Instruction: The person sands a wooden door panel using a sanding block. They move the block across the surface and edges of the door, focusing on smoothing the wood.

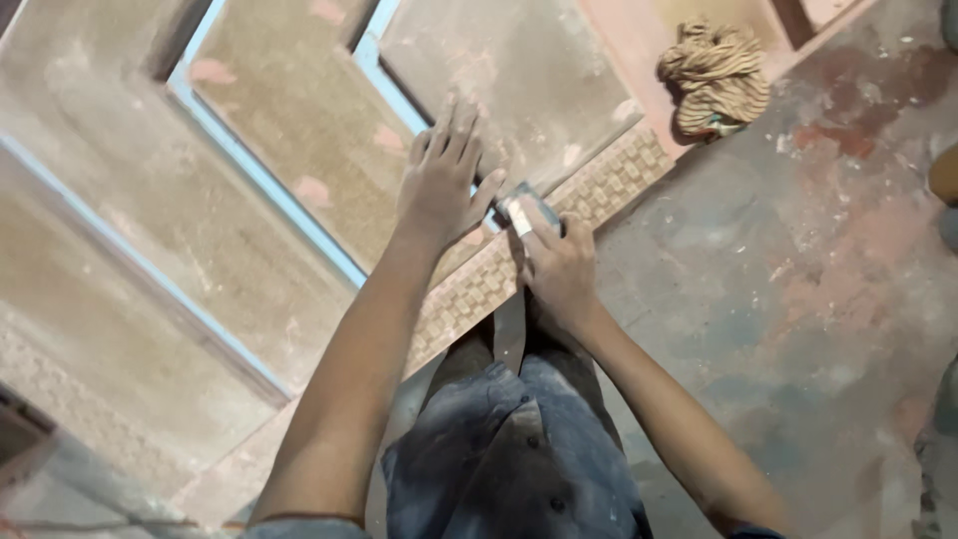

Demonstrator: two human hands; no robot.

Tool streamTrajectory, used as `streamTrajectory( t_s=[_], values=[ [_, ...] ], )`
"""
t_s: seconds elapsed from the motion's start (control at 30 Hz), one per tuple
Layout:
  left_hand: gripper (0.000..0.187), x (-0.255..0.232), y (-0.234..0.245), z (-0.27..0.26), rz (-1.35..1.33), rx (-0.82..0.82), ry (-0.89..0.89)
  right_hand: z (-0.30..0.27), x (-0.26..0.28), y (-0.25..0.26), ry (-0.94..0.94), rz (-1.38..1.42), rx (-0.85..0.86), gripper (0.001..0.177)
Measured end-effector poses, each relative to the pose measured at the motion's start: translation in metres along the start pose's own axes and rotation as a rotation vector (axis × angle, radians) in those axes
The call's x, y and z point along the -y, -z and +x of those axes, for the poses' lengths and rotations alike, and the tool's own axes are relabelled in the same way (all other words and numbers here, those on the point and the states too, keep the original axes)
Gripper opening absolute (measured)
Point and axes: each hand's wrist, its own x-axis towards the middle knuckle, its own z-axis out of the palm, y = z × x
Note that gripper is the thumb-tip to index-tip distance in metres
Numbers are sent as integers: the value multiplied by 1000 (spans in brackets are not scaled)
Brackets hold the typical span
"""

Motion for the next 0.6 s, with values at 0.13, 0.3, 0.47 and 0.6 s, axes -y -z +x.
streamTrajectory(
  t_s=[0.13,0.3,0.47,0.6],
  values=[
    [66,2,2,1,17,-14,-13,7,-17,-6,-221,-59,-66,26],
    [73,-3,8,3,-30,-34,-33,4,-6,-3,44,-5,-145,23],
    [75,-2,3,1,28,-13,-10,36,-56,0,-299,-129,-145,28],
    [75,1,6,5,-8,-54,-21,24,-54,1,-6,-81,-194,28]
  ],
)
